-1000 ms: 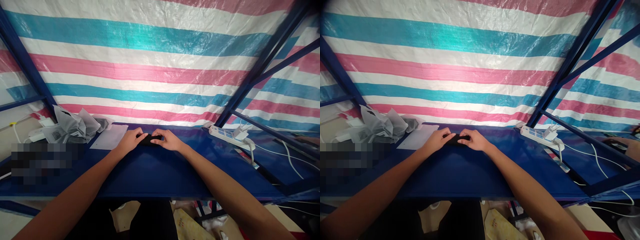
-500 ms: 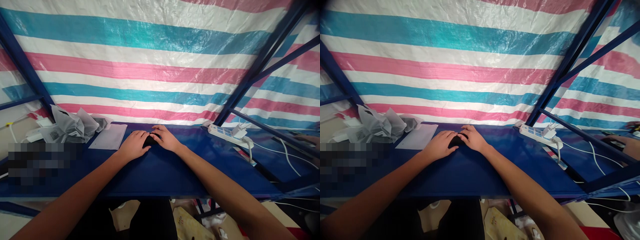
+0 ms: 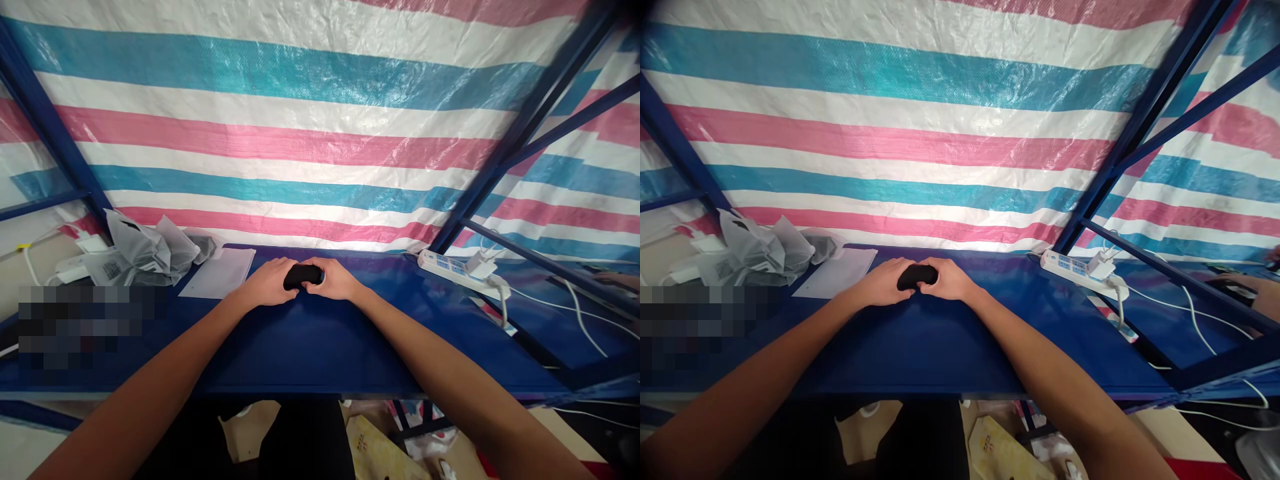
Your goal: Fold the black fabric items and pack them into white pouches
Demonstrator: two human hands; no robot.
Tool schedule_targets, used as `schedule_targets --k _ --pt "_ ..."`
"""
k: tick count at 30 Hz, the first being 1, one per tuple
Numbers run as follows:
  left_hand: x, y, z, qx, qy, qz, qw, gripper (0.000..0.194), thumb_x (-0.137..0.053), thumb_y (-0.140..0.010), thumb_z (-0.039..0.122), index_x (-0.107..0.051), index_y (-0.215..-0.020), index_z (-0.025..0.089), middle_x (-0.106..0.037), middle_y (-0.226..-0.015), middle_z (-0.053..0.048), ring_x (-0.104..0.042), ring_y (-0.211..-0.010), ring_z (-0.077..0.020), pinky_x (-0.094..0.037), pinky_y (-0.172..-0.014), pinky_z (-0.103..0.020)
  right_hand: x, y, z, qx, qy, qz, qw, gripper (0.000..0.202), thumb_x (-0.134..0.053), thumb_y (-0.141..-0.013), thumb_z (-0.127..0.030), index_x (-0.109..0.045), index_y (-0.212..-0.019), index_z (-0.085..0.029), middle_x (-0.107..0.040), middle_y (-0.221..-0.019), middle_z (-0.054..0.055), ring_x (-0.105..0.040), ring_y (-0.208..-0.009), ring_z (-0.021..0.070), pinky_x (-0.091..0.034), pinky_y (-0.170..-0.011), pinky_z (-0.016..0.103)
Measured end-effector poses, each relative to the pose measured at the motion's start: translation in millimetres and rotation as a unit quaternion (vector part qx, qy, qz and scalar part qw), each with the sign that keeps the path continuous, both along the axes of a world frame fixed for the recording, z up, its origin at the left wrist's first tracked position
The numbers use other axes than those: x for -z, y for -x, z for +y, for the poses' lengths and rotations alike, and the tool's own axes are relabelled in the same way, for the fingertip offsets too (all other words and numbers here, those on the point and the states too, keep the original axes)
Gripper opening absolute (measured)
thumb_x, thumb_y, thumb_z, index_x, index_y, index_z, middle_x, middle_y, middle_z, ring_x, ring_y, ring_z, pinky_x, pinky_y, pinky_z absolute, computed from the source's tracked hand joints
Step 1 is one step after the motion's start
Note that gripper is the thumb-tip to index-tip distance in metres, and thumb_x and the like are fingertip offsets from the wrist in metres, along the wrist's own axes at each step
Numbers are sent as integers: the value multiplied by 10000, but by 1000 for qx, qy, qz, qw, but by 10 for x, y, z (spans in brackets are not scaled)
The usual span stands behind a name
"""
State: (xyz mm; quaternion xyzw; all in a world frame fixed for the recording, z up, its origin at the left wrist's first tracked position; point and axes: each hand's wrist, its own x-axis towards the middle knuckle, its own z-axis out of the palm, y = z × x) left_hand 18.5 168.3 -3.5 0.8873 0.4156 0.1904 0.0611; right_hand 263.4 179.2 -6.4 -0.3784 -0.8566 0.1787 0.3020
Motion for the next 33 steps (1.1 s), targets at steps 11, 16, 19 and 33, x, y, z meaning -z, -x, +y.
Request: schedule_targets --k 11,16,19,33 --pt "116 52 -83 -34 -13 -88 995 585 -743 -826 346 -571 -1379 263 -700 -1364 -88 -744 -1126 -341 -580 -838 -417 22 96 -22 43 232 203 950 309 -787 -891 -472 -728 -1020 -197 -726 -881 9 -669 -783 186 -517 -683 292" --pt "107 77 -43 -52 -1 -80 995 668 -751 -816 341 -537 -1444 261 -731 -1345 -98 -763 -1112 -379 -591 -850 -441 39 134 -63 23 249 213 944 388 -765 -942 -525 -743 -1161 -205 -769 -955 52 -735 -803 225 -600 -731 352" --pt "68 113 -11 -56 49 -111 991 821 -810 -759 335 -489 -1511 264 -752 -1300 -104 -759 -1136 -390 -598 -879 -448 30 122 -84 -46 137 198 970 667 -900 -854 -481 -672 -1449 -288 -736 -1360 87 -729 -1184 291 -592 -1000 420" --pt "98 448 235 -113 -63 -137 982 768 -623 -928 242 -367 -1652 231 -620 -1474 -136 -644 -1306 -314 -540 -1088 -446 31 -50 147 0 169 312 935 582 -967 -740 -419 -746 -1259 -275 -763 -1113 41 -769 -912 234 -652 -852 392"
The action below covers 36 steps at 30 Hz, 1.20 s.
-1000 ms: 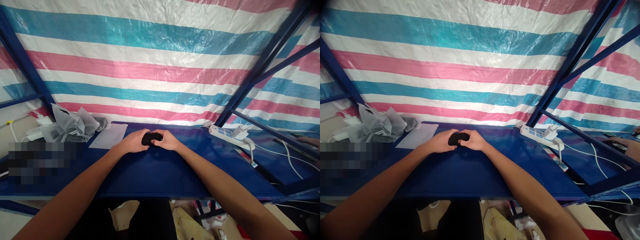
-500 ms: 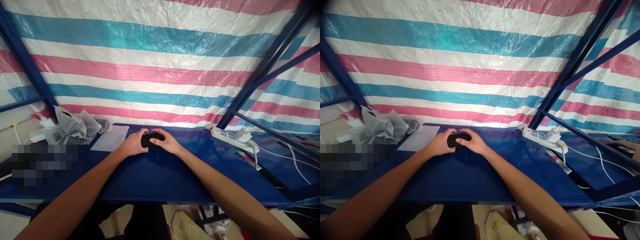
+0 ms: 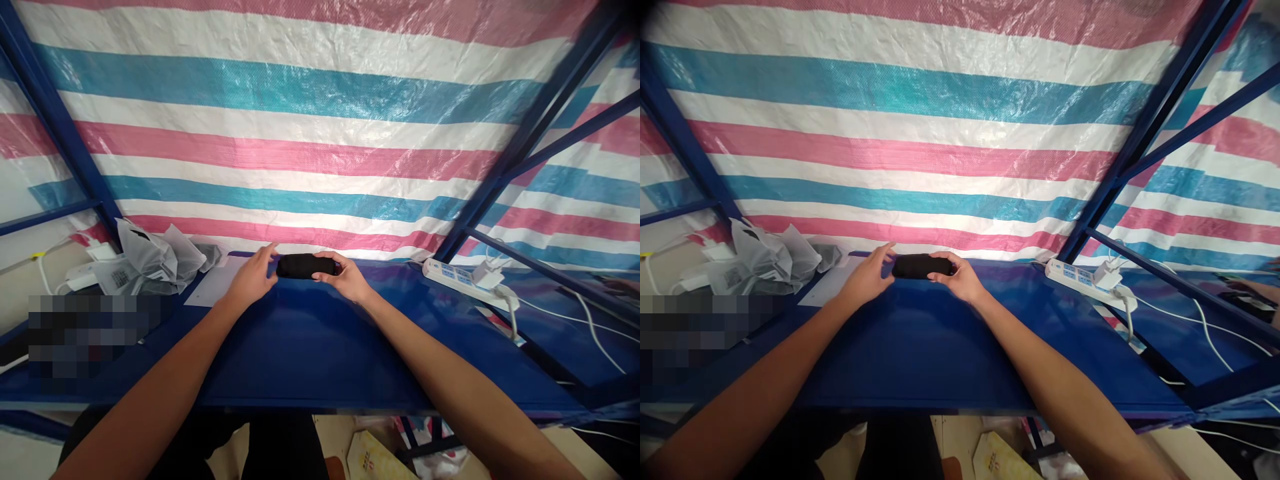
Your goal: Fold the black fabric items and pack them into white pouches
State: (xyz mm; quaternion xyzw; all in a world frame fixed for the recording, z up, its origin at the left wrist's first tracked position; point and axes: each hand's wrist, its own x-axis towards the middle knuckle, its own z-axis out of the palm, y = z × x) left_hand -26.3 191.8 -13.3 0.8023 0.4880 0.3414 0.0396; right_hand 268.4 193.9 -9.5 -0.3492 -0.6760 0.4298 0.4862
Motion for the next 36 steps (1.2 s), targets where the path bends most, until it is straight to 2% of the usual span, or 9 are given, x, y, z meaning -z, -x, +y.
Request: schedule_targets --k 3,5,9,14,20,24,30,33,36 --pt "28 231 60 -190 25 112 975 539 -604 -977 409 -590 -1446 143 -644 -1390 -219 -606 -1317 -420 -505 -1105 -528 1 -134 68 64 3 -1 998 616 -971 -713 -429 -729 -1254 -260 -752 -956 20 -774 -834 237 -664 -856 415" --pt "61 373 88 -242 74 160 954 442 -596 -979 475 -688 -1258 146 -669 -1320 -237 -628 -1264 -437 -516 -1073 -527 21 -228 118 93 16 3 996 651 -978 -686 -441 -717 -1250 -249 -753 -960 22 -772 -806 235 -672 -850 431" --pt "111 523 143 -213 105 153 959 300 -496 -1007 356 -748 -1016 194 -713 -1185 -201 -707 -1094 -359 -542 -1010 -459 81 -338 195 117 31 1 993 676 -971 -691 -457 -702 -1268 -232 -756 -981 25 -770 -776 222 -679 -875 457" --pt "107 501 172 -204 75 137 967 390 -643 -924 546 -783 -1093 223 -737 -1206 -194 -678 -1156 -393 -546 -1011 -470 133 -321 220 111 39 8 993 690 -990 -667 -453 -711 -1256 -226 -771 -1079 54 -781 -826 228 -692 -915 478" --pt "-31 395 108 -208 121 200 950 294 -530 -973 302 -737 -792 198 -759 -942 -190 -737 -972 -386 -547 -878 -450 157 -287 209 100 55 9 993 702 -1005 -667 -439 -716 -1271 -226 -777 -1056 56 -788 -849 240 -707 -929 501" --pt "-116 354 51 -236 116 183 947 267 -487 -1002 248 -715 -879 182 -769 -962 -201 -757 -979 -400 -536 -854 -440 152 -288 202 98 57 11 993 715 -1010 -662 -448 -721 -1273 -216 -771 -1075 59 -787 -852 232 -712 -929 497" --pt "-96 333 61 -218 79 30 972 296 -424 -1060 260 -571 -1297 164 -782 -958 -143 -769 -978 -373 -541 -851 -427 149 -275 197 86 55 5 995 707 -1009 -678 -450 -730 -1289 -227 -767 -1079 57 -779 -859 229 -716 -918 487" --pt "-39 286 75 -146 81 -25 986 267 -522 -1009 260 -560 -1272 230 -789 -991 -77 -770 -972 -317 -553 -879 -400 130 -217 163 74 49 21 996 670 -1009 -684 -441 -745 -1265 -237 -745 -1090 48 -768 -909 228 -721 -910 476" --pt "5 231 66 -115 74 -54 989 228 -583 -930 202 -591 -1154 243 -771 -1211 -92 -770 -964 -267 -563 -929 -393 64 -108 79 68 70 81 992 661 -1020 -669 -422 -749 -1245 -243 -714 -1141 47 -757 -1009 239 -719 -949 488"
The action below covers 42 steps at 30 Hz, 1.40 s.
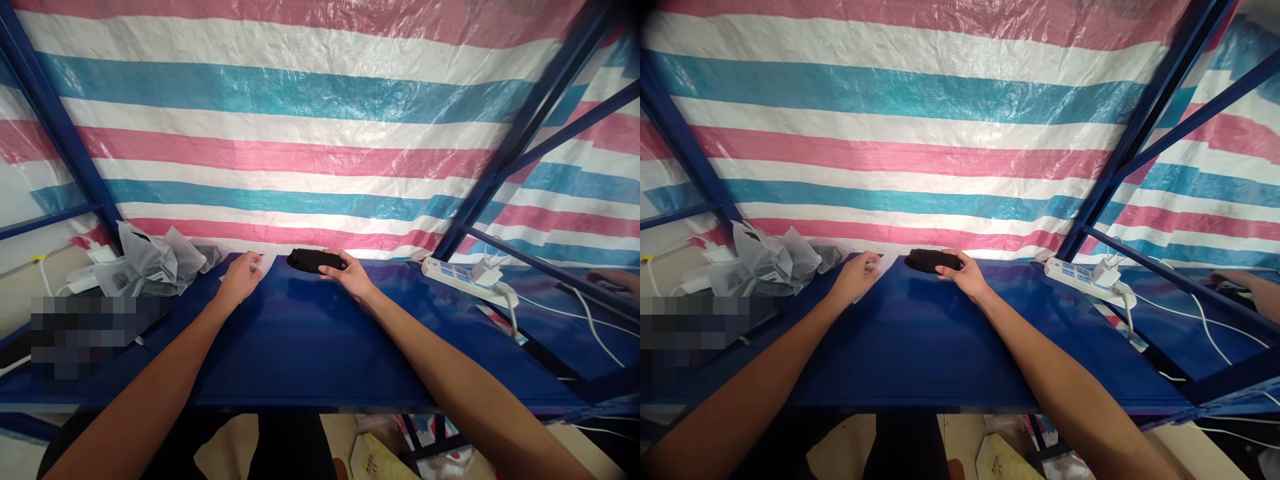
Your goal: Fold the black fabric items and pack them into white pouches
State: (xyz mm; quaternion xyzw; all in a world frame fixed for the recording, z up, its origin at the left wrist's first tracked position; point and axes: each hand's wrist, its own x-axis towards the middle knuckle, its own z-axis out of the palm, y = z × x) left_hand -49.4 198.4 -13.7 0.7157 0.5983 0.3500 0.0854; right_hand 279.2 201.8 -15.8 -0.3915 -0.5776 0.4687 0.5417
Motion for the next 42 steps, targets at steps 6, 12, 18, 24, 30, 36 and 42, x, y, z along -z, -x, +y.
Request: schedule_targets --k 6,12,18,24,30,36,42 --pt "-33 -62 -57 18 -14 -9 1000 228 -542 -929 172 -662 -1112 238 -780 -1270 -82 -777 -989 -259 -574 -990 -397 -149 198 -191 -56 15 80 995 660 -1017 -680 -403 -727 -1258 -274 -690 -1256 46 -738 -1132 255 -690 -1032 492" --pt "11 -250 -142 52 -15 -10 998 457 -805 -871 491 -675 -1217 222 -735 -1287 -139 -708 -1226 -365 -563 -1048 -461 -183 275 -310 -80 -77 -29 993 598 -939 -803 -432 -688 -1331 -302 -695 -1224 57 -729 -1077 262 -684 -962 487" --pt "102 -335 -158 122 -31 -34 991 729 -907 -785 479 -560 -1376 230 -623 -1393 -143 -644 -1330 -375 -565 -1062 -493 -201 301 -365 -11 -313 -225 923 386 -826 -903 -250 -738 -1275 -310 -630 -1438 110 -627 -1352 324 -528 -1149 544" --pt "92 -302 -148 150 -41 -18 988 682 -784 -897 433 -495 -1483 237 -544 -1496 -142 -609 -1380 -350 -553 -1103 -482 -224 240 -402 16 -383 -335 860 504 -666 -882 -70 -702 -1322 -313 -595 -1442 105 -608 -1367 304 -558 -1113 482" --pt "86 -286 -152 135 -57 -29 989 531 -572 -965 228 -486 -1489 221 -531 -1513 -151 -729 -1070 -260 -586 -1030 -459 -255 223 -420 43 -386 -382 838 549 -659 -831 -48 -706 -1311 -311 -612 -1415 95 -624 -1314 307 -591 -1065 466" --pt "85 -306 -177 140 -91 36 985 730 -743 -883 243 -415 -1535 250 -500 -1533 -140 -676 -1272 -329 -579 -1061 -453 -264 288 -504 -12 -445 -346 826 475 -647 -905 -65 -720 -1295 -325 -601 -1482 91 -592 -1392 308 -543 -1152 514" --pt "19 -356 -237 137 -125 32 982 790 -767 -860 209 -412 -1564 261 -499 -1534 -139 -689 -1272 -341 -614 -1020 -455 -188 430 -485 74 -358 -270 891 414 -782 -889 -218 -702 -1289 -293 -664 -1300 92 -687 -1195 290 -595 -1061 473"
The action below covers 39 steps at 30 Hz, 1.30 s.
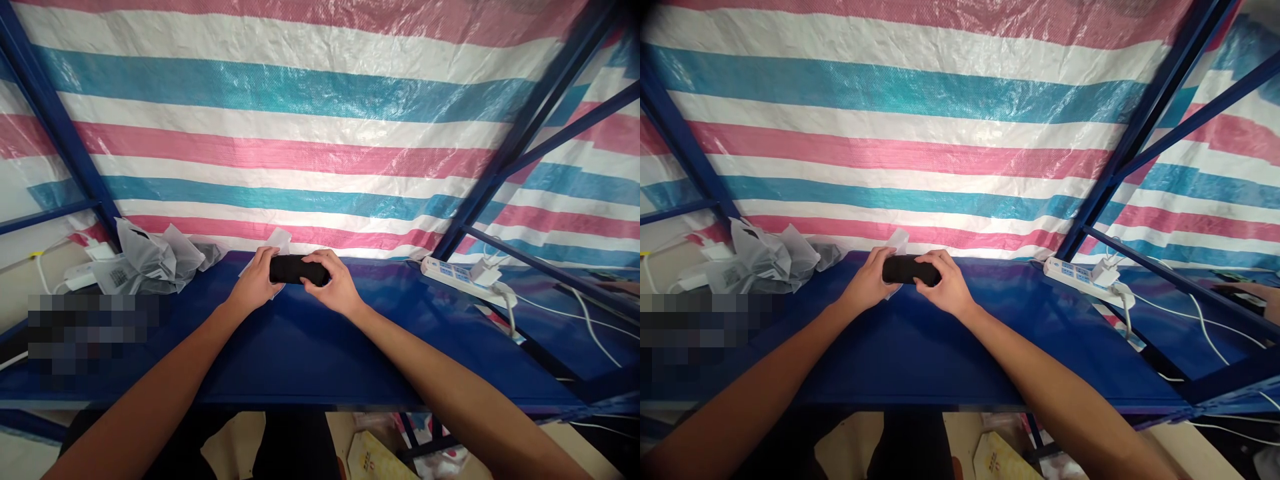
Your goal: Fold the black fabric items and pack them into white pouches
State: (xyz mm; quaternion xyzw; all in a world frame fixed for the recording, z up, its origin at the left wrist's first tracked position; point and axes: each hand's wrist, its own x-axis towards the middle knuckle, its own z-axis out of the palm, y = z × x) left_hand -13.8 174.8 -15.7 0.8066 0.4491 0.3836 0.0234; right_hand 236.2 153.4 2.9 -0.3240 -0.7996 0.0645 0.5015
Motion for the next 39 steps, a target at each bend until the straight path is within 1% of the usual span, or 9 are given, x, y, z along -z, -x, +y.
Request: schedule_targets --k 3,7,14,18,22,24,27,34,39 --pt "21 -14 10 10 -22 24 999 836 -645 -863 85 -366 -1631 258 -486 -1581 -156 -684 -1270 -328 -625 -999 -441 52 11 54 51 2 26 998 417 -801 -879 -235 -699 -1281 -274 -673 -1229 89 -703 -1129 291 -621 -1012 478" --pt "45 -34 10 58 -44 33 997 945 -522 -812 -21 -329 -1691 265 -476 -1623 -154 -544 -1473 -343 -567 -1143 -483 66 -30 66 64 -60 -68 994 471 -721 -896 -101 -697 -1325 -294 -630 -1411 116 -647 -1294 320 -615 -1059 503" --pt "-68 -34 -65 182 -14 -26 983 681 -417 -984 60 -486 -1631 259 -579 -1588 -107 -560 -1486 -274 -454 -1284 -497 -13 -96 82 -82 -188 -303 931 461 -570 -1001 -32 -717 -1327 -323 -644 -1534 58 -474 -1544 319 -521 -1211 555" --pt "-162 71 -72 193 18 -104 976 583 -556 -1084 316 -453 -1656 277 -564 -1638 -108 -548 -1517 -298 -461 -1274 -512 -6 -136 99 -80 -180 -237 951 421 -576 -1025 -64 -719 -1327 -320 -650 -1509 78 -541 -1478 307 -535 -1194 546" --pt "-190 199 -46 165 63 -9 984 1039 -887 -848 575 -373 -1718 334 -441 -1747 -104 -423 -1606 -393 -364 -1327 -582 1 -183 105 -41 -145 -141 978 416 -617 -990 -61 -721 -1302 -316 -649 -1454 110 -600 -1379 315 -559 -1143 565" --pt "-165 226 -22 163 65 48 983 1153 -919 -809 566 -294 -1755 352 -341 -1801 -80 -356 -1642 -394 -340 -1345 -563 12 -188 103 -39 -129 -125 983 446 -638 -953 -39 -723 -1294 -314 -643 -1447 114 -604 -1367 319 -555 -1138 568" --pt "-111 230 29 160 57 72 983 1043 -789 -948 452 -176 -1786 363 -290 -1821 -38 -386 -1636 -340 -394 -1325 -491 45 -151 89 -45 -89 -82 992 478 -665 -905 -12 -729 -1278 -304 -640 -1439 114 -612 -1365 316 -546 -1147 555" --pt "-111 205 65 201 21 28 979 678 -639 -1061 451 -435 -1701 367 -486 -1723 10 -523 -1553 -284 -433 -1308 -444 53 -78 63 -71 -75 -76 992 452 -625 -922 4 -759 -1219 -310 -688 -1405 87 -632 -1372 302 -556 -1155 530" --pt "-128 109 -30 212 40 27 976 802 -736 -1000 475 -394 -1713 339 -504 -1710 -54 -529 -1543 -316 -468 -1274 -465 -12 -84 29 -132 -99 -104 981 348 -641 -1018 -87 -773 -1236 -324 -714 -1387 80 -640 -1374 284 -566 -1160 516"
